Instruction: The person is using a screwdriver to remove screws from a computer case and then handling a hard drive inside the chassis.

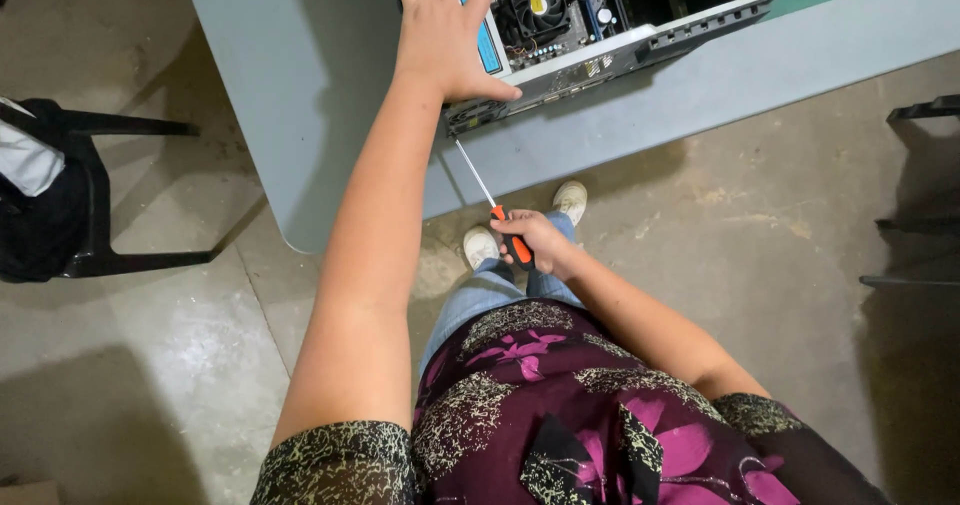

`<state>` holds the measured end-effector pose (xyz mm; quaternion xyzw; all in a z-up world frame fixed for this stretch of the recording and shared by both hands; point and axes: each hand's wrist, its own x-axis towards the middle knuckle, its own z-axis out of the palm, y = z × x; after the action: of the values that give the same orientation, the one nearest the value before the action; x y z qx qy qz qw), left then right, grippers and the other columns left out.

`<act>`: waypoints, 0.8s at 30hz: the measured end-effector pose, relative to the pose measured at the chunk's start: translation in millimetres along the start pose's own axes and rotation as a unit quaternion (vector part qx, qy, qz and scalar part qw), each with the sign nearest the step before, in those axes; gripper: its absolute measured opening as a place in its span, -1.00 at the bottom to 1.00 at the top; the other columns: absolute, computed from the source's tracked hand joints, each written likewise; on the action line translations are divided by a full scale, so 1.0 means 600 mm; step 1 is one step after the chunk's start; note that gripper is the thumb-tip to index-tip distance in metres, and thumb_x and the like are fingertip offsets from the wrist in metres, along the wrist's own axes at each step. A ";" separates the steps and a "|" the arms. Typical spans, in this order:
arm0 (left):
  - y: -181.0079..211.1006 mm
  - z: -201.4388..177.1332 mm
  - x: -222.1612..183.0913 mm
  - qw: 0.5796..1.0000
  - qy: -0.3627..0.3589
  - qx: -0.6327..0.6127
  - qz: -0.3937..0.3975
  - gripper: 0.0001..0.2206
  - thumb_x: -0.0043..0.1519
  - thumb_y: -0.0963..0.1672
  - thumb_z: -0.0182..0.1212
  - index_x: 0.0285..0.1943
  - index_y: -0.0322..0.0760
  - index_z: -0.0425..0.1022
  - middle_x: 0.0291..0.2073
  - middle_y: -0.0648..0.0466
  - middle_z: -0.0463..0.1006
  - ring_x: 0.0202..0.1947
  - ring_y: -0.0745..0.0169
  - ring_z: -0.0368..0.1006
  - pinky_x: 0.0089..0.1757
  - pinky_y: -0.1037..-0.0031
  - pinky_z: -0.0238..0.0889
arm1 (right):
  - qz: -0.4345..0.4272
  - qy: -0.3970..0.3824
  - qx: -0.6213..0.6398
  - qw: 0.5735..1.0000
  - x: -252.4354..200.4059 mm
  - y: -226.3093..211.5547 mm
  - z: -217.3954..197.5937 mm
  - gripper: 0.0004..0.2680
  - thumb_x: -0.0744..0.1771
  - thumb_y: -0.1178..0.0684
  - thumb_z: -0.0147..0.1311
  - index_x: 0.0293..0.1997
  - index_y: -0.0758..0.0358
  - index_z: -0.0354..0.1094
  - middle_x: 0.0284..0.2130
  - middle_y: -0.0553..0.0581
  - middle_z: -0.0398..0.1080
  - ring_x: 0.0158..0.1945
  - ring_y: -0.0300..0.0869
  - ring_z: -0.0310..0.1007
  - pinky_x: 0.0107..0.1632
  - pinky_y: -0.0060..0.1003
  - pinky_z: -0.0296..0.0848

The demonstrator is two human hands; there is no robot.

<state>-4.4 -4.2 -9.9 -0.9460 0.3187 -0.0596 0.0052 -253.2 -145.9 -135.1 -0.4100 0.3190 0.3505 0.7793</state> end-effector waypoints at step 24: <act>-0.004 0.007 -0.004 0.999 0.031 -0.041 0.003 0.11 -0.27 0.51 0.27 0.34 -0.10 0.41 0.12 -0.27 0.36 0.18 -0.25 0.17 0.19 -0.17 -0.28 | -0.002 -0.096 0.062 0.994 0.009 0.023 -0.021 -0.74 0.43 -0.05 -0.01 -0.03 0.44 0.33 -0.40 0.17 0.41 -0.44 -0.14 0.49 -0.44 -0.28 0.62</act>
<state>-4.1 -0.9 -14.4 -0.9421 0.3237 -0.0760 -0.0429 -263.8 -149.5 -151.1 -0.3264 0.2633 0.3662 0.8307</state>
